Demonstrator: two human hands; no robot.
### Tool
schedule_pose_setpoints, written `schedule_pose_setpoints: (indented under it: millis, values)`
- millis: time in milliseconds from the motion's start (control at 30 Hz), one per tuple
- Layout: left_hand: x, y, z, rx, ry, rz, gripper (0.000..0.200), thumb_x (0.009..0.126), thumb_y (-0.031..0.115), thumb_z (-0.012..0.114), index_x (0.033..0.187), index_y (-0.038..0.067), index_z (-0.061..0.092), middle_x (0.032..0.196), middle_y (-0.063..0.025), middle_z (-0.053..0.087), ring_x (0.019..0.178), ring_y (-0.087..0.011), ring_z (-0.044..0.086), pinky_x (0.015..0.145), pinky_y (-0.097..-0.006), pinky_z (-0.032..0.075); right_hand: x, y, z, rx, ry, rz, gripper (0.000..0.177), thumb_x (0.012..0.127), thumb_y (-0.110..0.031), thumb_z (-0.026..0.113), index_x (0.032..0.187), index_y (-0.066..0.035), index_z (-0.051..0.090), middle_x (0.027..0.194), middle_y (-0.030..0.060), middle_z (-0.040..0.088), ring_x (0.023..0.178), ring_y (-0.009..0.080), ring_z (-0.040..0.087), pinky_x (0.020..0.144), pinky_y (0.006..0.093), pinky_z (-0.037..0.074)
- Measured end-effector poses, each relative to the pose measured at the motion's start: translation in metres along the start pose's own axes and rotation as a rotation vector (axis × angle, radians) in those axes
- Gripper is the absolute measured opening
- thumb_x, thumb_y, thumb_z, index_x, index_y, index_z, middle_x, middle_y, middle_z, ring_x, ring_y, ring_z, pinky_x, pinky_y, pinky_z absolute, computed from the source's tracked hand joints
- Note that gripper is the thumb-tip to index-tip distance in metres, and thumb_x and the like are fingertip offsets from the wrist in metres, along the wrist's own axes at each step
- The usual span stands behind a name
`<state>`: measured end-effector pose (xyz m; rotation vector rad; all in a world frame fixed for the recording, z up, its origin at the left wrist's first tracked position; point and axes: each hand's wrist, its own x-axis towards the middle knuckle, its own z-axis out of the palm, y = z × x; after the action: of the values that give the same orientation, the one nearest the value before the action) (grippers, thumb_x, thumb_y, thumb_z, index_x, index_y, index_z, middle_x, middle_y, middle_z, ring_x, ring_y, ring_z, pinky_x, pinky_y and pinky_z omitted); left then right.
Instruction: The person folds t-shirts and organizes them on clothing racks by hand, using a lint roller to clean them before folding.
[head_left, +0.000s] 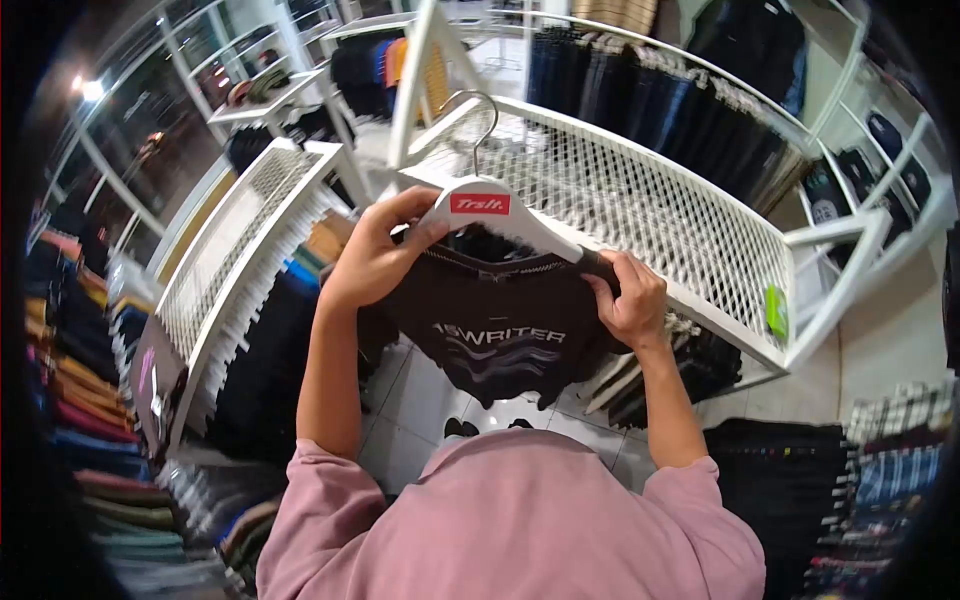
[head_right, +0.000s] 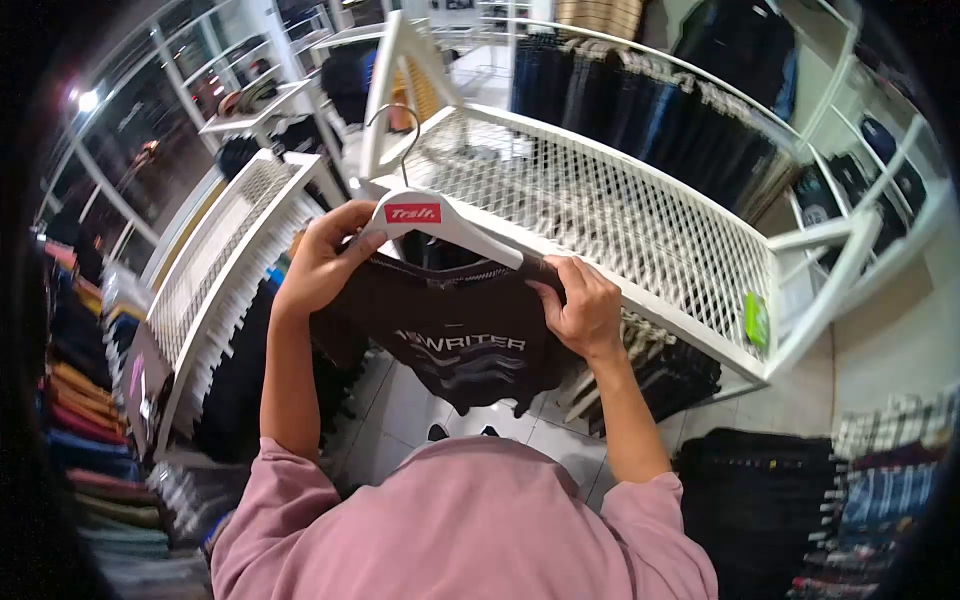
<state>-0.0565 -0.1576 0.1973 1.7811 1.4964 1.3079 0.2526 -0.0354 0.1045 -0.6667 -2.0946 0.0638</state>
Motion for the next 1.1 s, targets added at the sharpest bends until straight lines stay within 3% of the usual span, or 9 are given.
schedule_pose_setpoints:
  millis: [133,200,267,333,600,733,833,900,1100]
  values:
    - [0.017,0.007,0.034,0.168,0.001,0.009,0.030,0.090,0.023,0.079,0.106,0.000,0.070,0.090,-0.0086,0.070,0.088,-0.0115,0.063,0.079,-0.0316,0.049,-0.022,0.017,-0.047,-0.084,0.041,0.104,0.025,0.086,-0.021,0.078,0.102,-0.006,0.067,0.087,0.0113,0.071,0.079,0.0327,0.071,0.068,0.0386,0.055]
    - [0.021,0.003,0.036,0.677,-0.032,0.062,0.032,0.086,0.027,0.081,0.098,-0.001,0.070,0.077,-0.0171,0.068,0.075,-0.0237,0.068,0.072,-0.0375,0.050,-0.028,0.024,-0.067,-0.090,0.075,0.194,0.025,0.086,-0.022,0.079,0.100,-0.006,0.068,0.087,0.0107,0.072,0.078,0.0318,0.071,0.067,0.0384,0.054]
    - [0.026,-0.020,0.036,0.617,-0.037,0.100,0.035,0.084,0.029,0.083,0.091,-0.002,0.068,0.071,-0.0182,0.064,0.067,-0.0307,0.064,0.064,-0.0400,0.048,-0.032,0.026,-0.082,-0.120,0.076,0.250,0.025,0.086,-0.023,0.080,0.099,-0.005,0.069,0.088,0.0105,0.072,0.078,0.0313,0.071,0.067,0.0381,0.054]
    - [0.033,-0.027,0.040,0.409,-0.055,-0.105,0.036,0.084,0.030,0.082,0.090,-0.002,0.067,0.070,-0.0174,0.063,0.063,-0.0365,0.059,0.060,-0.0402,0.046,-0.035,0.029,-0.089,-0.105,0.041,0.326,0.026,0.085,-0.025,0.081,0.099,-0.005,0.069,0.088,0.0108,0.072,0.077,0.0312,0.072,0.066,0.0377,0.054]
    - [0.104,-0.045,0.043,0.565,0.159,0.323,0.041,0.083,0.038,0.082,0.083,0.001,0.065,0.072,-0.0148,0.063,0.060,-0.0363,0.059,0.056,-0.0409,0.045,0.006,0.038,-0.108,-0.204,-0.022,0.482,0.030,0.088,-0.027,0.079,0.100,-0.001,0.069,0.091,0.0155,0.072,0.083,0.0364,0.070,0.072,0.0402,0.054]
    - [0.192,-0.024,0.019,0.609,-0.010,0.282,0.045,0.085,0.042,0.080,0.086,-0.002,0.069,0.070,-0.0206,0.064,0.067,-0.0391,0.064,0.063,-0.0421,0.049,0.074,0.057,-0.125,-0.281,-0.078,0.518,0.036,0.090,-0.031,0.077,0.101,0.003,0.069,0.093,0.0215,0.071,0.089,0.0409,0.069,0.076,0.0427,0.053]
    - [0.289,-0.013,0.019,0.680,-0.102,0.318,0.052,0.087,0.048,0.075,0.086,-0.004,0.072,0.071,-0.0230,0.065,0.069,-0.0393,0.067,0.067,-0.0441,0.050,0.141,0.110,-0.143,-0.226,-0.260,0.624,0.043,0.094,-0.041,0.070,0.105,0.001,0.070,0.094,0.0227,0.072,0.092,0.0391,0.070,0.083,0.0400,0.052]
    - [0.363,-0.030,0.031,0.760,-0.174,0.282,0.071,0.086,0.069,0.066,0.080,-0.002,0.073,0.076,-0.0257,0.068,0.078,-0.0421,0.069,0.072,-0.0491,0.053,0.183,0.168,-0.146,-0.226,-0.434,0.711,0.043,0.096,-0.042,0.066,0.106,-0.001,0.071,0.097,0.0186,0.074,0.092,0.0329,0.071,0.083,0.0381,0.052]
    - [0.458,-0.185,0.140,0.766,-0.152,0.160,0.077,0.084,0.075,0.063,0.081,-0.001,0.071,0.080,-0.0228,0.072,0.082,-0.0413,0.071,0.074,-0.0479,0.055,0.149,0.344,-0.028,-0.346,-0.291,0.787,0.046,0.092,-0.044,0.069,0.117,-0.005,0.069,0.115,0.0235,0.071,0.110,0.0401,0.067,0.095,0.0456,0.052]
